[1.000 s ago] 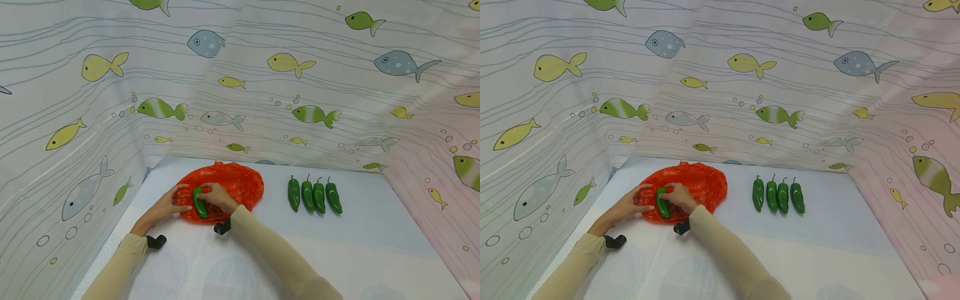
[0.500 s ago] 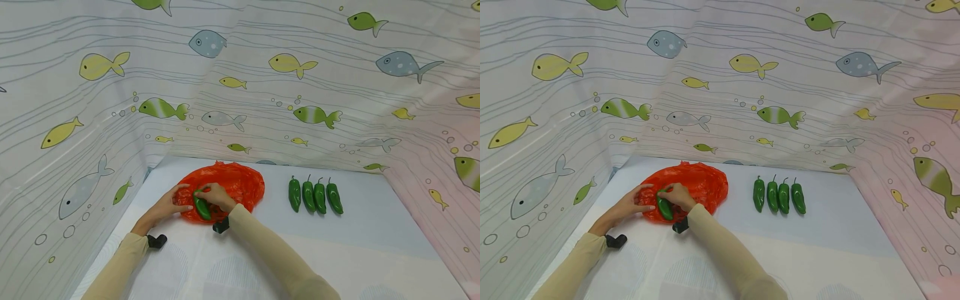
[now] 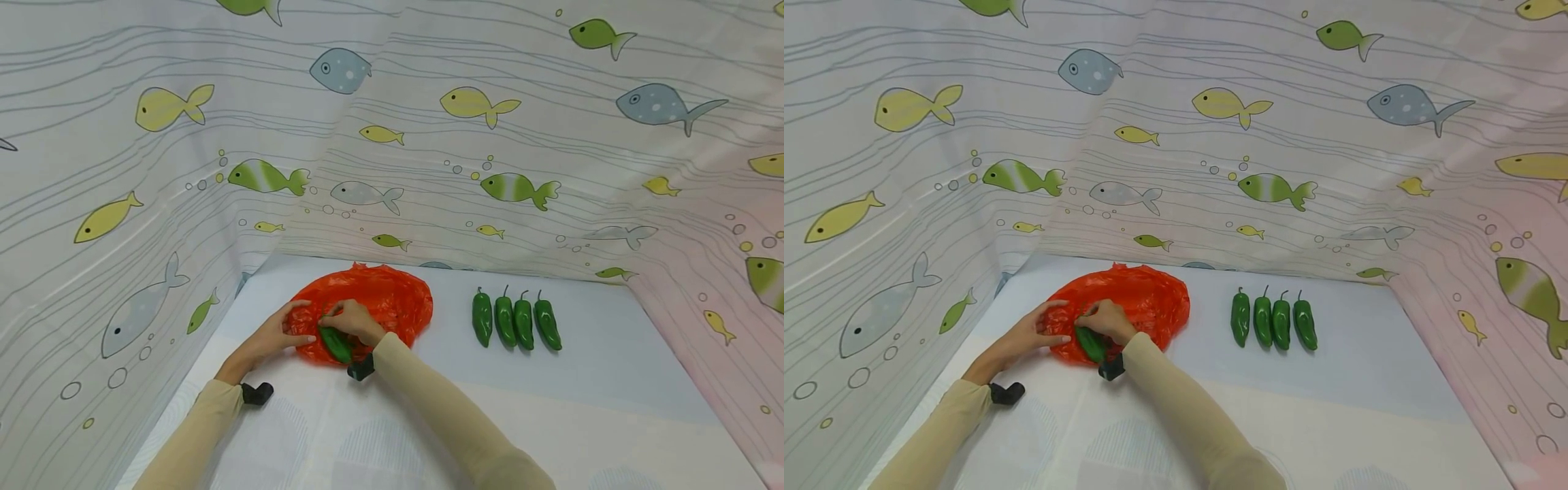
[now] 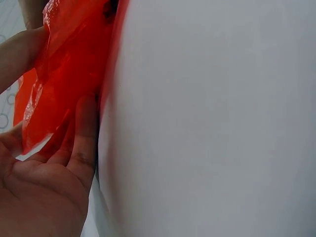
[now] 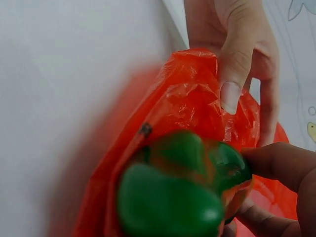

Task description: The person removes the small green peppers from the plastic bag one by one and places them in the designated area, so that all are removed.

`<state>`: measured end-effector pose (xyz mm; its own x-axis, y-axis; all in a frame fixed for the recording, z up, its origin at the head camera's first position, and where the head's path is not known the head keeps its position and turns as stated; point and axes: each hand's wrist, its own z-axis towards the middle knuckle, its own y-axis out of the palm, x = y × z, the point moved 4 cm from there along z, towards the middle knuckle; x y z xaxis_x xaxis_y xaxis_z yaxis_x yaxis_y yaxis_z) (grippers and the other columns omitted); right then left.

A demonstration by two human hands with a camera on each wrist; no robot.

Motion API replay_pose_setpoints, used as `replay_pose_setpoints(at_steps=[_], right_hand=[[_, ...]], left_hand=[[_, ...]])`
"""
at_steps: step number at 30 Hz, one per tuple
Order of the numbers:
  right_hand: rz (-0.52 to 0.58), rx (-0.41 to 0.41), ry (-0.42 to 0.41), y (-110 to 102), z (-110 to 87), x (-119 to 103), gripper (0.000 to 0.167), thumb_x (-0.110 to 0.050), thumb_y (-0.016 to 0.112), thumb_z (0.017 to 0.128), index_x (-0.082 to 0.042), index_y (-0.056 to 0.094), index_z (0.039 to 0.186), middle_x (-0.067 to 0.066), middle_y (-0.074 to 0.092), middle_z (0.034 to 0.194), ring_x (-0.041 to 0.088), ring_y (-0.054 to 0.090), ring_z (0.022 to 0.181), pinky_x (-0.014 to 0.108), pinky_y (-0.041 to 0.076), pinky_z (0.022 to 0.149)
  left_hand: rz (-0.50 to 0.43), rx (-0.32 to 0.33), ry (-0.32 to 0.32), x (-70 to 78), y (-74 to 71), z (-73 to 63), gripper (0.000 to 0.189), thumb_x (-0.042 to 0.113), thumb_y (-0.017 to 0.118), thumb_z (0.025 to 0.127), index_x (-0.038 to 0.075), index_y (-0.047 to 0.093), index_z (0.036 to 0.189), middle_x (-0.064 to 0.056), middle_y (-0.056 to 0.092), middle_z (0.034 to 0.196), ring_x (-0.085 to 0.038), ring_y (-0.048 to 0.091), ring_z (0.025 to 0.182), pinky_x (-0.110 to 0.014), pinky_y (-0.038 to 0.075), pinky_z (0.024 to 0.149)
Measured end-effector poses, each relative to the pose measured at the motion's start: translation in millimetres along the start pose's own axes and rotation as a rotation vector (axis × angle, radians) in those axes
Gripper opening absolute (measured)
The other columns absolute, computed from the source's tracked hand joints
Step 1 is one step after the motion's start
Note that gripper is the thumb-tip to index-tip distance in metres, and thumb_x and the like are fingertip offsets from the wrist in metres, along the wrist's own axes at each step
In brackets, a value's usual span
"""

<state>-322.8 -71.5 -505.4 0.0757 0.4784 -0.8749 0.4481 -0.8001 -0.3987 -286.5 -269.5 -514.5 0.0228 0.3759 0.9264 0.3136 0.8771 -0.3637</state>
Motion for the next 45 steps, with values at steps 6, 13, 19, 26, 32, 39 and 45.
replay_pose_setpoints(at_steps=[6, 13, 19, 26, 32, 39, 45], right_hand=[[-0.025, -0.012, 0.005, -1.9, 0.2, -0.7, 0.022, -0.030, 0.080, 0.091, -0.013, 0.067, 0.095, 0.004, 0.064, 0.093, 0.020, 0.060, 0.079, 0.030, 0.056, 0.064], [-0.009, -0.011, -0.002, -6.8, -3.2, -2.8, 0.021, -0.033, 0.080, 0.090, -0.015, 0.069, 0.095, 0.003, 0.064, 0.095, 0.020, 0.061, 0.082, 0.031, 0.057, 0.066], [0.057, -0.016, -0.044, -16.4, -9.6, -8.0, 0.019, -0.033, 0.079, 0.091, -0.016, 0.072, 0.098, 0.002, 0.066, 0.098, 0.021, 0.062, 0.085, 0.034, 0.059, 0.070], [0.081, -0.026, -0.074, -27.6, -15.1, -11.6, 0.021, -0.034, 0.079, 0.092, -0.016, 0.072, 0.102, 0.001, 0.068, 0.098, 0.019, 0.062, 0.081, 0.036, 0.058, 0.072], [0.098, -0.013, -0.071, -34.3, -18.1, -10.8, 0.023, -0.034, 0.080, 0.091, -0.017, 0.072, 0.104, 0.001, 0.068, 0.100, 0.019, 0.063, 0.084, 0.040, 0.060, 0.076], [0.106, -0.003, -0.089, -45.4, -22.8, -13.9, 0.022, -0.034, 0.079, 0.092, -0.019, 0.071, 0.105, 0.000, 0.066, 0.104, 0.020, 0.063, 0.094, 0.044, 0.059, 0.083], [0.128, -0.009, -0.118, -57.6, -29.8, -17.1, 0.023, -0.032, 0.079, 0.092, -0.017, 0.070, 0.107, 0.003, 0.068, 0.103, 0.021, 0.064, 0.091, 0.051, 0.058, 0.087]], left_hand=[[0.016, 0.003, -0.013, -3.0, 0.0, 3.2, 0.085, 0.025, 0.084, 0.088, 0.015, 0.034, 0.156, -0.020, 0.036, 0.156, -0.037, 0.050, 0.131, -0.041, 0.046, 0.103], [0.013, 0.003, -0.016, -2.2, 1.7, 2.9, 0.086, 0.024, 0.084, 0.088, 0.013, 0.033, 0.157, -0.022, 0.037, 0.155, -0.037, 0.052, 0.129, -0.039, 0.049, 0.100], [0.001, -0.001, -0.011, -1.8, 3.1, 2.0, 0.085, 0.022, 0.084, 0.088, 0.013, 0.033, 0.157, -0.022, 0.041, 0.151, -0.033, 0.055, 0.125, -0.031, 0.051, 0.095], [-0.020, 0.002, -0.021, -2.5, 2.6, 1.5, 0.084, 0.021, 0.085, 0.087, 0.017, 0.036, 0.155, -0.021, 0.048, 0.145, -0.034, 0.057, 0.123, -0.032, 0.053, 0.093], [-0.003, 0.006, -0.035, -3.8, 1.7, 0.2, 0.086, 0.025, 0.085, 0.087, 0.018, 0.035, 0.156, -0.021, 0.044, 0.149, -0.037, 0.054, 0.127, -0.040, 0.050, 0.099], [-0.002, 0.001, -0.031, -3.1, 2.4, 0.5, 0.086, 0.023, 0.084, 0.088, 0.017, 0.033, 0.157, -0.024, 0.041, 0.150, -0.039, 0.052, 0.129, -0.037, 0.051, 0.098], [0.009, 0.008, -0.034, -3.2, 1.4, 1.1, 0.084, 0.025, 0.084, 0.088, 0.019, 0.035, 0.156, -0.022, 0.040, 0.152, -0.040, 0.050, 0.132, -0.040, 0.050, 0.100]])
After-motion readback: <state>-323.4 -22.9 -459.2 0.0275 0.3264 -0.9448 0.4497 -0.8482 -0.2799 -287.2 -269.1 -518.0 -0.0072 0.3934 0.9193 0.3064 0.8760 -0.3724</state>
